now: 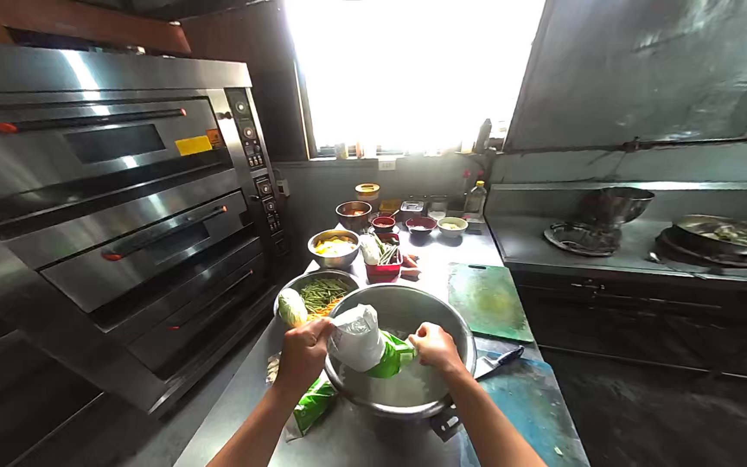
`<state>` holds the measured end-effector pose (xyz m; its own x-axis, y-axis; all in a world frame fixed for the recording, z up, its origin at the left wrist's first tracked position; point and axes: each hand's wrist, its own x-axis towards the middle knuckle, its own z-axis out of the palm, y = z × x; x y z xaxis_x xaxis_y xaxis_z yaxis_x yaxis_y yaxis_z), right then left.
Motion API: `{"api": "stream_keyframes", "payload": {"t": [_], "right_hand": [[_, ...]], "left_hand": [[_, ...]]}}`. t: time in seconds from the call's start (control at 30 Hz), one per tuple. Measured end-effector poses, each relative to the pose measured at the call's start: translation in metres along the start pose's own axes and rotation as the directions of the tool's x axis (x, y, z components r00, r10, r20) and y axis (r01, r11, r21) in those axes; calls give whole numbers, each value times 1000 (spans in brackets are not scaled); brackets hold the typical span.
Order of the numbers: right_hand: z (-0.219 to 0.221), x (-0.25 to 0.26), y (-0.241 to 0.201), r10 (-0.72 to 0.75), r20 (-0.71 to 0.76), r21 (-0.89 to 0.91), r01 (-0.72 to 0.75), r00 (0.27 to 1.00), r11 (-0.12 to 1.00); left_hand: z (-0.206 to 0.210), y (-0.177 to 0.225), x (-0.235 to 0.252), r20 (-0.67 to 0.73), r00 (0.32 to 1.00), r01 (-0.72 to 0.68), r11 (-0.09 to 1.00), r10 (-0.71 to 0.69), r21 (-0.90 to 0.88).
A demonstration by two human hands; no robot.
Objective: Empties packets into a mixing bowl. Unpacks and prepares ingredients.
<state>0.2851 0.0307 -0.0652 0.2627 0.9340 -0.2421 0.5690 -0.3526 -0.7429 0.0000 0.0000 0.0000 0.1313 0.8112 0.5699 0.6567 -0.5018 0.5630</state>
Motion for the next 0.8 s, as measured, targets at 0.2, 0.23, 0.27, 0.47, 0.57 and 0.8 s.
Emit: {"api": "stream_keyframes", "payload": {"t": [0.2,0.23,0.27,0.47,0.57,0.8], "right_hand": [[-19,-17,-8,-98,-55,-267,80,994,960],[-28,-22,-8,-194,-119,-188,170,974,967],[-39,-28,-11,-279,-190,-71,270,941,960],[-62,-40,-29,-415,-220,256,463,883,849],[-61,-35,-28,-502,-298,89,547,812,832],[-52,-27,-29,-703,-443,-290,653,556,699]], "left_hand": [[19,34,41,39,990,-134,991,133,30],[24,39,45,69,987,-145,989,143,34],[29,43,48,94,984,-151,988,148,31],[60,51,56,239,951,-216,974,197,60],[65,54,58,236,948,-234,970,213,64],[53,50,70,341,933,-136,990,114,40]]}}
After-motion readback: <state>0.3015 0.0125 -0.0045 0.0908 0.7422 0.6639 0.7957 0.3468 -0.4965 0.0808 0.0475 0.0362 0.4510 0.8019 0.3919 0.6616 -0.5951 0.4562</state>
